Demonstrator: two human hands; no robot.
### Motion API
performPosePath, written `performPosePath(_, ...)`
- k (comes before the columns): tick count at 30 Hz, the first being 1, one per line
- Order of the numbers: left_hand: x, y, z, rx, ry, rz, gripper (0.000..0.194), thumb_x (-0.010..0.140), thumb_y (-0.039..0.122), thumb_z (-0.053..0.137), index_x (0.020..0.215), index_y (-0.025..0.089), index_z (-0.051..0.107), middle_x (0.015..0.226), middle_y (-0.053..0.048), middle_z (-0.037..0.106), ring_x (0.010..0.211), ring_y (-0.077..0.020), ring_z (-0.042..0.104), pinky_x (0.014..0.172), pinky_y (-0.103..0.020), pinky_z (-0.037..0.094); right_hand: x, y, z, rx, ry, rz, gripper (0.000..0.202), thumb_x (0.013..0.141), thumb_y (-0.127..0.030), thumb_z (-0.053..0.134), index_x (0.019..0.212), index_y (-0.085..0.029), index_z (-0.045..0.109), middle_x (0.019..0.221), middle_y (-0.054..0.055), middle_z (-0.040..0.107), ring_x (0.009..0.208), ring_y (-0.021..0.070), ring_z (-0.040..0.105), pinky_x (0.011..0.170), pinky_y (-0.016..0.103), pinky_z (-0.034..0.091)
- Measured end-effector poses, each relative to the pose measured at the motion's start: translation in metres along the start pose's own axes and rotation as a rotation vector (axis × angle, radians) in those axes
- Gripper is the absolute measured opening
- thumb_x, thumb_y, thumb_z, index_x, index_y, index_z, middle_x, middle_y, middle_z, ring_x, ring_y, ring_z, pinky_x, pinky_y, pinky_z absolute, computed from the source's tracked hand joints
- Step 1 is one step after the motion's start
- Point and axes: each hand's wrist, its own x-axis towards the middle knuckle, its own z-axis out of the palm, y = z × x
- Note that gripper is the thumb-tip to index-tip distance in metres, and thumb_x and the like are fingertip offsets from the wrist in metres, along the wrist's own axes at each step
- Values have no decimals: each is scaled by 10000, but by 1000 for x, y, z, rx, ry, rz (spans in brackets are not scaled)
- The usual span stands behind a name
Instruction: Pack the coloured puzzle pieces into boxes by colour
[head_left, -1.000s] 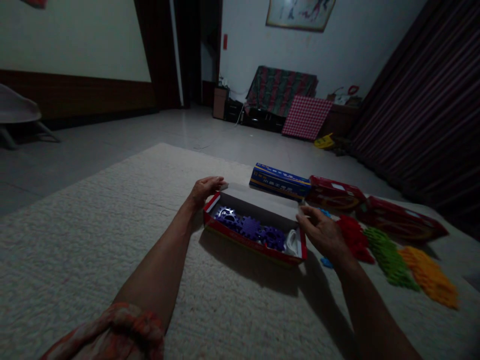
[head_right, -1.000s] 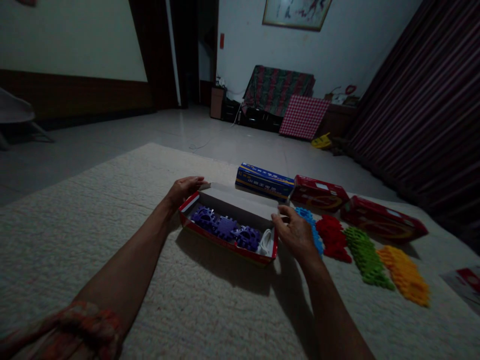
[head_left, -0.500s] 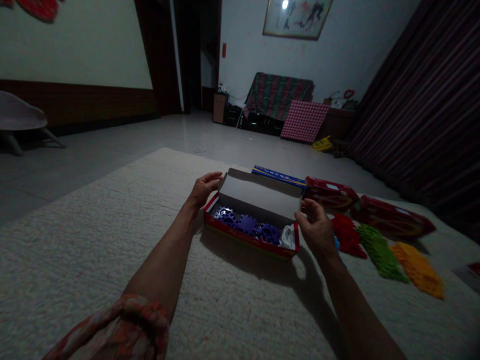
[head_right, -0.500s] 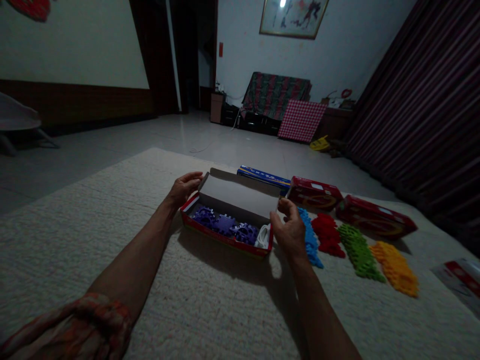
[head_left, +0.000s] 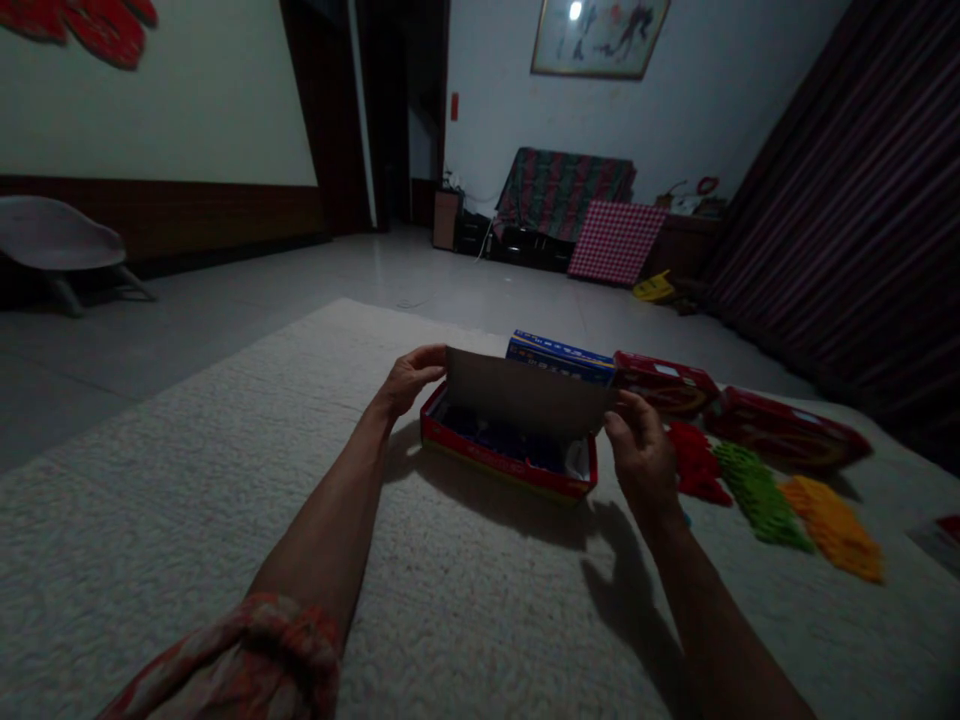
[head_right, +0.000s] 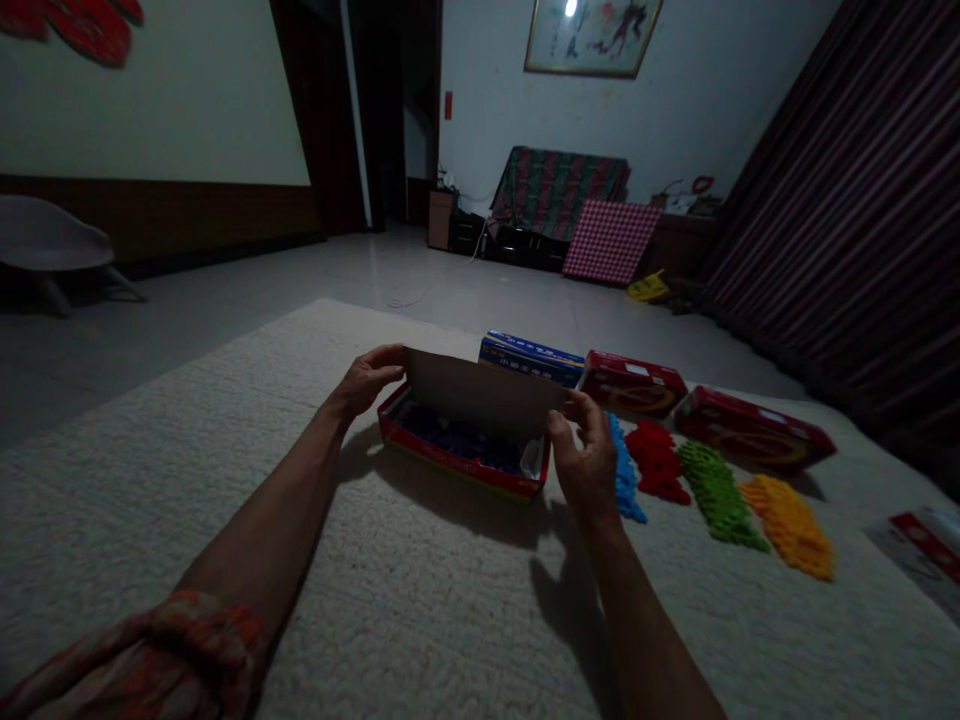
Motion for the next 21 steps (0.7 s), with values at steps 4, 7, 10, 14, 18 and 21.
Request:
performPosePath(4,-19,3,1,68,65,-13,313,560,225,811,864,166,763,861,-38,766,868,-221,678,897,-390,514,-10,-7,-3,26,46,13,489,802,-599,598,1074,-194,635,1066,118,691,1019,288,652,920,474,505)
performPosePath(7,-33,2,0,103,99,-52,303,575,243,805,866,166,765,832,-36,754,834,-219,674,852,-379,519,-19,-5,-2,20,45,31,451,795,-600,606,986,-192,632,979,106,695,945,278,656,881,457,520)
performPosePath(10,-41,-1,-3,105,114,-72,305,583,235,805,878,169,767,834,-41,752,794,-202,665,804,-359,518,-29,4,2,4,33,37,411,796,-573,621,962,-197,628,966,95,682,921,265,645,875,459,520)
performPosePath(14,-42,-7,-7,69,139,-92,323,579,250,827,890,177,779,871,-45,764,796,-197,673,801,-346,527,-41,15,9,-59,20,5,361,785,-533,633,932,-203,626,947,84,660,924,258,622,855,450,525)
performPosePath(18,-40,-12,-7,29,164,-117,340,557,265,848,880,174,790,848,-48,768,767,-197,677,786,-346,535,-45,20,13,-103,23,-29,347,802,-523,624,946,-208,623,973,78,643,932,247,618,854,451,534)
performPosePath(21,-41,-12,-5,16,188,-133,334,549,280,845,857,164,786,845,-61,769,753,-200,679,782,-357,536,-44,22,14,-97,29,-50,340,808,-517,628,949,-207,621,998,78,629,947,242,621,871,464,544)
